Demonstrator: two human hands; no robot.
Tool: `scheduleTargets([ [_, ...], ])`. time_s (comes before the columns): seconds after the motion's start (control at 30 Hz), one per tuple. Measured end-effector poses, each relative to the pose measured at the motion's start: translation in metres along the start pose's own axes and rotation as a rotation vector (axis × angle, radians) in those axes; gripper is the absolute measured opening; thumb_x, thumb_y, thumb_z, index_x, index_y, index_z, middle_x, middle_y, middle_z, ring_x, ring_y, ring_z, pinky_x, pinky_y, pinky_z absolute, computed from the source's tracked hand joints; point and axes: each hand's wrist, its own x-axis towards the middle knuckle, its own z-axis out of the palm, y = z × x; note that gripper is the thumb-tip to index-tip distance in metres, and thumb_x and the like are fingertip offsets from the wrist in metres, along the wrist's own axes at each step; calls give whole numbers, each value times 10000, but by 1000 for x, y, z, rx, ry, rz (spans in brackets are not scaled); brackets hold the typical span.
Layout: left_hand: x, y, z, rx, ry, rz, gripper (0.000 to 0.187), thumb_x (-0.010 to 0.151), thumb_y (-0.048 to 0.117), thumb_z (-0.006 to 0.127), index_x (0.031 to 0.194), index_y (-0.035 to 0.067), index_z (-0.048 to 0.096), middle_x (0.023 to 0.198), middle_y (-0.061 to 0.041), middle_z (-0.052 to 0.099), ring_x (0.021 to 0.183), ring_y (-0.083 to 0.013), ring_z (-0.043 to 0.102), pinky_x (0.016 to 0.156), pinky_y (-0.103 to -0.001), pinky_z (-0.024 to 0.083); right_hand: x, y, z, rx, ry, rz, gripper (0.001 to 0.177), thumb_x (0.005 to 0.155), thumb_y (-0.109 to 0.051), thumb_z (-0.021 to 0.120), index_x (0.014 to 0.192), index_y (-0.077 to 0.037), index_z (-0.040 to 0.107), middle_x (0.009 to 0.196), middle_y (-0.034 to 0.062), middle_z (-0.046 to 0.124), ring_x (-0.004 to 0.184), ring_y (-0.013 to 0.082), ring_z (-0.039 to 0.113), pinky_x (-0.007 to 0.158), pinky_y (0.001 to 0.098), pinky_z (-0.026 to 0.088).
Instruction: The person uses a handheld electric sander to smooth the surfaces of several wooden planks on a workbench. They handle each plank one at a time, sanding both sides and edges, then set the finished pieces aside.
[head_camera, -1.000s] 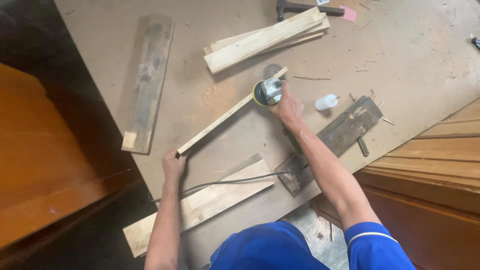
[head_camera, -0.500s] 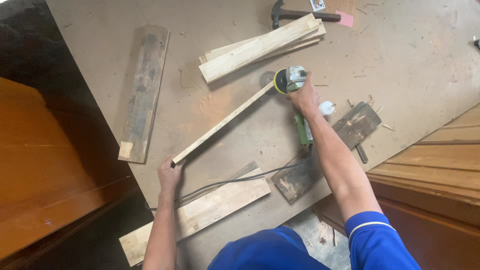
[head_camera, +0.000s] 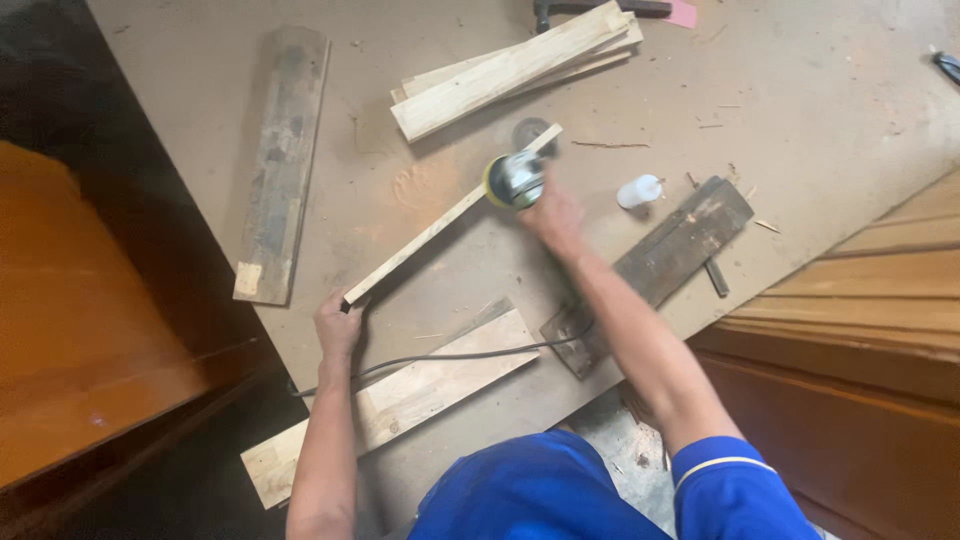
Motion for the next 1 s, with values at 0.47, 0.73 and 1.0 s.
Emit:
scheduleTargets([
  [0.47, 4, -16, 2, -4, 4, 14, 187, 913, 105, 829, 1098, 90, 799, 961, -149, 731, 964, -325, 714, 886, -465, 569, -5, -9, -1, -111, -91, -56, 955, 807, -290, 788, 1612, -218, 281, 1252, 215, 701, 1213, 389, 673, 1000, 583, 534],
  [0.73, 1, -4, 3, 17, 26, 52, 140, 897, 123, 820, 1024, 78, 782, 908, -160, 695, 914, -325, 692, 843, -459, 546, 97, 77, -9, -2, 119, 27, 898, 853, -253, 756, 1604, -87, 293, 1212, 309, 693, 1162, 465, 677, 995, 631, 517],
  [1.0, 1, 57, -13, 65, -125, -402, 338, 911, 151, 720, 1226, 27, 720, 1170, -194, 697, 1187, -315, 658, 1010, -459, 514, 79, 93, -24, 636, 292, 307, 894, 638, -326, 961, 1410, -293, 511, 1192, 70, 694, 1139, 313, 687, 939, 529, 563],
])
